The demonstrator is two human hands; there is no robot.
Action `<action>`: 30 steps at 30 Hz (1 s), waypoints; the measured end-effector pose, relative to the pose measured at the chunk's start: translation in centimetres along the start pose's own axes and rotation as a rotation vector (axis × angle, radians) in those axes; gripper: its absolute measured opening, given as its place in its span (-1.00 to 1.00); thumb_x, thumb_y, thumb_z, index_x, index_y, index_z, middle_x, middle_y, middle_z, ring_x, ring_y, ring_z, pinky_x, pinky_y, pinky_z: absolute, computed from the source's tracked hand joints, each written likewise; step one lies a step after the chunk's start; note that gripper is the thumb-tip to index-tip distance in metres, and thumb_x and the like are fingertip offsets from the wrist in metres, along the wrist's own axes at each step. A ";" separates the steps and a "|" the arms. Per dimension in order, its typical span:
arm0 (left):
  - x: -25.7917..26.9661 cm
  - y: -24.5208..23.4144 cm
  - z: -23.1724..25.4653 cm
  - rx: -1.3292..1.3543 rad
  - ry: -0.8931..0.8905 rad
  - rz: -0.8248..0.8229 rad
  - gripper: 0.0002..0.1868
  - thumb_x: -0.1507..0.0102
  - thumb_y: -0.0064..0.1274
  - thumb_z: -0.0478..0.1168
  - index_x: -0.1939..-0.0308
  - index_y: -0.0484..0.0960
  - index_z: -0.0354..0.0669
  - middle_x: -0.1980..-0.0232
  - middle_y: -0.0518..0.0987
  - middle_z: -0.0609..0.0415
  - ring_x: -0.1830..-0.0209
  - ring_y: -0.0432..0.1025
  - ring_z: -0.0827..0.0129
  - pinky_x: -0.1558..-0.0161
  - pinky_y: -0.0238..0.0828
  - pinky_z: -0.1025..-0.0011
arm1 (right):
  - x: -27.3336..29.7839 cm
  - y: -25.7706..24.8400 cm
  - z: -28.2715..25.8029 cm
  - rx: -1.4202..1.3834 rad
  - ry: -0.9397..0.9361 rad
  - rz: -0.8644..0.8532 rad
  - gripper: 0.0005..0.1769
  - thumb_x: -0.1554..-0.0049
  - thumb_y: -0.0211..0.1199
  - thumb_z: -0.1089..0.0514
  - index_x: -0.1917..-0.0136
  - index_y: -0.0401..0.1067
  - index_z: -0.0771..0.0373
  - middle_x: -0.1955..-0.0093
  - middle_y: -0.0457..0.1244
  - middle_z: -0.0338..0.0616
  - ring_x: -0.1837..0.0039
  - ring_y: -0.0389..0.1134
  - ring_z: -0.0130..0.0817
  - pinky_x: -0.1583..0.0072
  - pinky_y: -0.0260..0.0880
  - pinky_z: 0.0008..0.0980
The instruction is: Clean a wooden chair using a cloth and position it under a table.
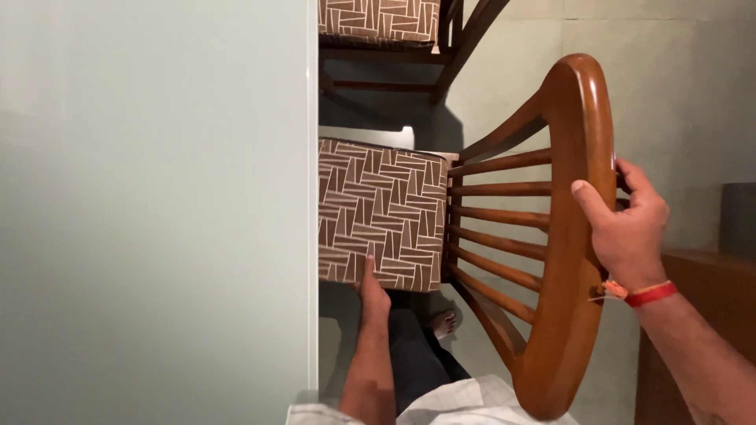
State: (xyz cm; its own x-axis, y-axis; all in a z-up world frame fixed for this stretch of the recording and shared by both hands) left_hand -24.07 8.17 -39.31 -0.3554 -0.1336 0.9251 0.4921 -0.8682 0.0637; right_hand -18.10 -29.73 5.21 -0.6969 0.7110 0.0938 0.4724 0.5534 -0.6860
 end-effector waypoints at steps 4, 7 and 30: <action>5.3 3.8 6.8 -0.061 0.301 0.029 -0.06 -0.20 0.24 -0.22 -0.53 -0.01 -0.21 -0.51 0.25 -0.14 -0.43 0.26 0.13 -0.35 0.29 0.21 | 0.0 -0.1 -0.1 0.003 -0.034 -0.003 -0.46 -0.26 0.37 0.11 -0.38 0.39 0.46 -0.16 0.38 0.02 -0.13 0.41 -0.37 -0.12 0.46 -0.39; 9.0 6.5 10.0 -0.112 0.465 0.061 -0.12 -0.19 0.23 -0.28 -0.47 0.04 -0.30 -0.46 0.31 -0.20 -0.39 0.32 0.10 -0.34 0.31 0.22 | 0.2 -0.2 -0.3 0.027 -0.031 0.007 -0.45 -0.24 0.38 0.08 -0.38 0.40 0.44 -0.15 0.38 0.02 -0.11 0.41 -0.33 -0.11 0.45 -0.37; 3.1 5.7 -1.0 0.309 -0.302 -0.268 0.03 -0.25 0.29 0.11 -0.58 0.04 -0.25 -0.64 0.02 -0.14 -0.63 -0.11 0.10 -0.59 -0.38 0.08 | 0.1 -0.4 -0.5 0.061 -0.070 0.024 -0.47 -0.22 0.37 0.04 -0.35 0.43 0.39 -0.14 0.40 0.04 -0.14 0.45 -0.22 -0.16 0.44 -0.25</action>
State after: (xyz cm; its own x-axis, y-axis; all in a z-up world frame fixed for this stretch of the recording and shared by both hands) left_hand -23.21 2.32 -36.47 -0.2781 0.2580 0.9253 0.6437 -0.6649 0.3789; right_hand -18.07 -29.67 5.84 -0.7228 0.6905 0.0279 0.4569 0.5077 -0.7304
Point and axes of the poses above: each hand's wrist, its own x-axis away from the middle knuckle, its own y-axis out of the palm, z = x × y, the point moved 6 cm from there along -x, towards the middle knuckle
